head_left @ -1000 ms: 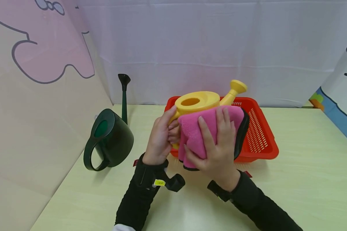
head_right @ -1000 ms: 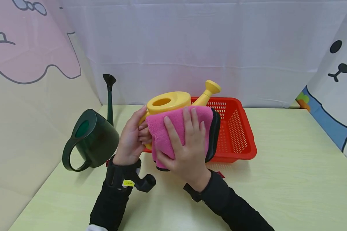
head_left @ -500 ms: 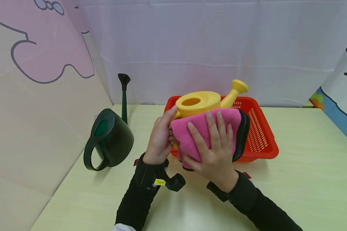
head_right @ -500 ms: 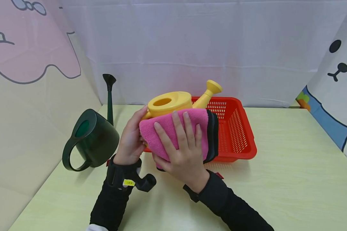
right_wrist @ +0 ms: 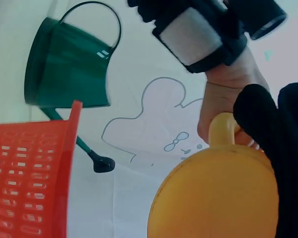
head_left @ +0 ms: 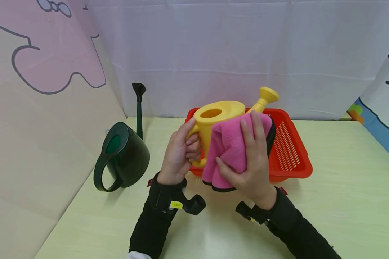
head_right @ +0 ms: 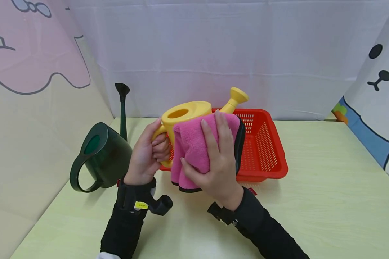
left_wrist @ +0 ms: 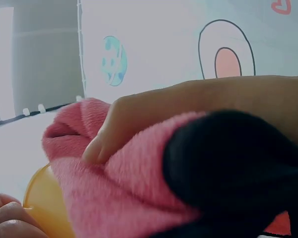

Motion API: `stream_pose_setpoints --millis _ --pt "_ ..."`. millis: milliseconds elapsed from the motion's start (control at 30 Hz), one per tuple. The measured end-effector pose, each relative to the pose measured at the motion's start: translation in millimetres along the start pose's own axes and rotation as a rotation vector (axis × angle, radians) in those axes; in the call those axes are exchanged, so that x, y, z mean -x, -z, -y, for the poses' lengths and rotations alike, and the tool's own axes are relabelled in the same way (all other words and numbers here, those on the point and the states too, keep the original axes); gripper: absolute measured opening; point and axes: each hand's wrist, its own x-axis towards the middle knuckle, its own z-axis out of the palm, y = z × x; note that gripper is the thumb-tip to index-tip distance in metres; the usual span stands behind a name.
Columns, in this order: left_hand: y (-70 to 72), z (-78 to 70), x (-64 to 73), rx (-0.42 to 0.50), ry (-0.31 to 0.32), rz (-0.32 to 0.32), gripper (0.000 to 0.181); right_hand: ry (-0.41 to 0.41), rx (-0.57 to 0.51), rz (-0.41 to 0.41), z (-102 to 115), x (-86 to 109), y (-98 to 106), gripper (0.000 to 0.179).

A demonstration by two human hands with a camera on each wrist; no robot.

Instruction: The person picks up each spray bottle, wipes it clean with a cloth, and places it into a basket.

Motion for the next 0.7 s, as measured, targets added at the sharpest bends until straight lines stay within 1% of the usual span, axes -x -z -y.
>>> stream_pose_setpoints --millis 67,167,367,567,700 --pt "0.2 -0.5 0.4 0.004 -0.004 0.002 0.044 -0.039 -0.057 0.018 -1.1 -1.0 2.2 0.072" --pt "0.4 -0.7 0.5 0.008 -0.011 0.012 0.045 -0.052 -0.082 0.020 -2.1 -1.4 3.1 0.073" --pt "1.1 0.1 0.0 0.010 -0.025 0.027 0.045 0.001 -0.023 -0.011 -2.8 -1.2 0.1 0.071" --pt "0.5 0.6 0.1 0.010 -0.006 0.024 0.045 0.009 0.023 -0.024 -0.8 -0.5 -0.3 0.072" --pt "-0.8 0.9 0.5 0.014 0.008 0.021 0.044 0.023 0.091 -0.032 2.0 1.1 -1.0 0.071"
